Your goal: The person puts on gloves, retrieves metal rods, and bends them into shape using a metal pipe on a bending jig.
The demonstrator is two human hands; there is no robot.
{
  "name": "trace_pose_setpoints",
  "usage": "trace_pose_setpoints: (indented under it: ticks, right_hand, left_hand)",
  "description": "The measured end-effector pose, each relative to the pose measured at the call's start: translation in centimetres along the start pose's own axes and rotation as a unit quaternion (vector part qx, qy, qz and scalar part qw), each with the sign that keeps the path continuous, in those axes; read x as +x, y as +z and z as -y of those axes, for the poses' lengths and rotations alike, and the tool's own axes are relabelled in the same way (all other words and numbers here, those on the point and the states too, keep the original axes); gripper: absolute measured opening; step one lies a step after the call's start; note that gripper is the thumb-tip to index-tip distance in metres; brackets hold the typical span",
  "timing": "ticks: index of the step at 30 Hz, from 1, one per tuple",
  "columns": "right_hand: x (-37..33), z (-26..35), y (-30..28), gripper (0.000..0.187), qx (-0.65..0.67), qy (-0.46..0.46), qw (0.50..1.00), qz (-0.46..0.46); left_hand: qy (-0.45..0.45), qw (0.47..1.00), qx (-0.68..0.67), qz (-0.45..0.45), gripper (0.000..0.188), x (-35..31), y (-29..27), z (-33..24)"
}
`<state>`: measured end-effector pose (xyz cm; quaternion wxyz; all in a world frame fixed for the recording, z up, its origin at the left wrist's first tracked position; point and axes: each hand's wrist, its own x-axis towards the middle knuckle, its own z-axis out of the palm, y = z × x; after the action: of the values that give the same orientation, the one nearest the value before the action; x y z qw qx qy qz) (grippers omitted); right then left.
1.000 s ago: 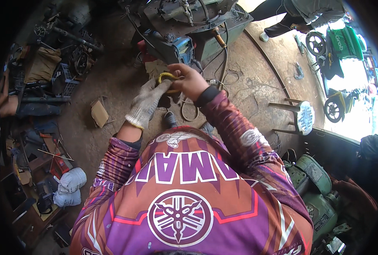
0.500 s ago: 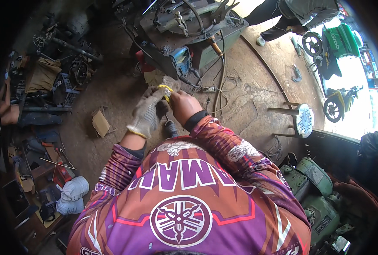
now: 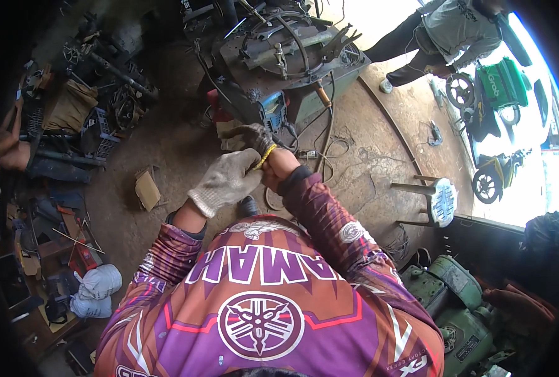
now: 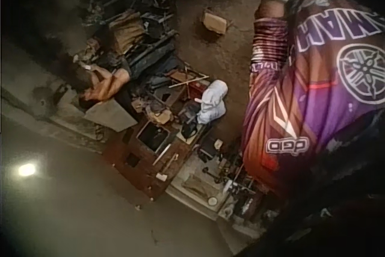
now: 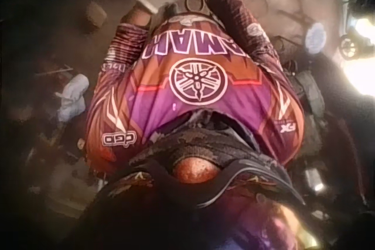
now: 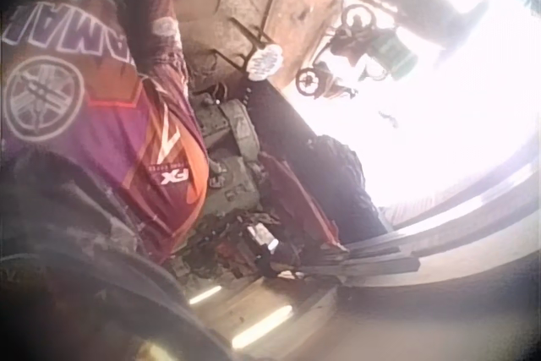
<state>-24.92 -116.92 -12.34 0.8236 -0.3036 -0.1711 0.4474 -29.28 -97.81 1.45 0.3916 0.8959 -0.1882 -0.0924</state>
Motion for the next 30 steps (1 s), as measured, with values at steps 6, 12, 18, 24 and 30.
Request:
trace_pose_setpoints:
  ticks: [6, 12, 18, 24, 30]
  right_hand:
    - [2.8, 1.3, 5.5, 0.035, 0.156, -0.220, 0.925, -0.268]
    - [3.1, 1.4, 3.3, 0.035, -0.036, -0.319, 0.937, -0.141]
    - [4.9, 5.8, 6.3, 0.044, -0.117, -0.181, 0.974, -0.066]
    - [6.8, 5.3, 3.8, 0.037, -0.466, -0.241, 0.842, -0.127]
    - [3.0, 10.4, 13.9, 0.039, -0.631, -0.106, 0.731, -0.237]
  left_hand:
    - [0.027, 0.993, -0.110, 0.031, 0.016, 0.7, 0.1, -0.5]
    - [0.030, 0.947, -0.313, 0.072, 0.009, 0.9, -0.2, -1.8]
    - [0.070, 0.958, -0.253, 0.119, 0.008, 1.2, -0.2, -1.8]
    - [0.092, 0.955, -0.255, 0.121, 0.010, 0.3, 0.7, -2.2]
    - [0.121, 0.967, -0.191, 0.115, 0.013, -1.1, 0.5, -3.9]
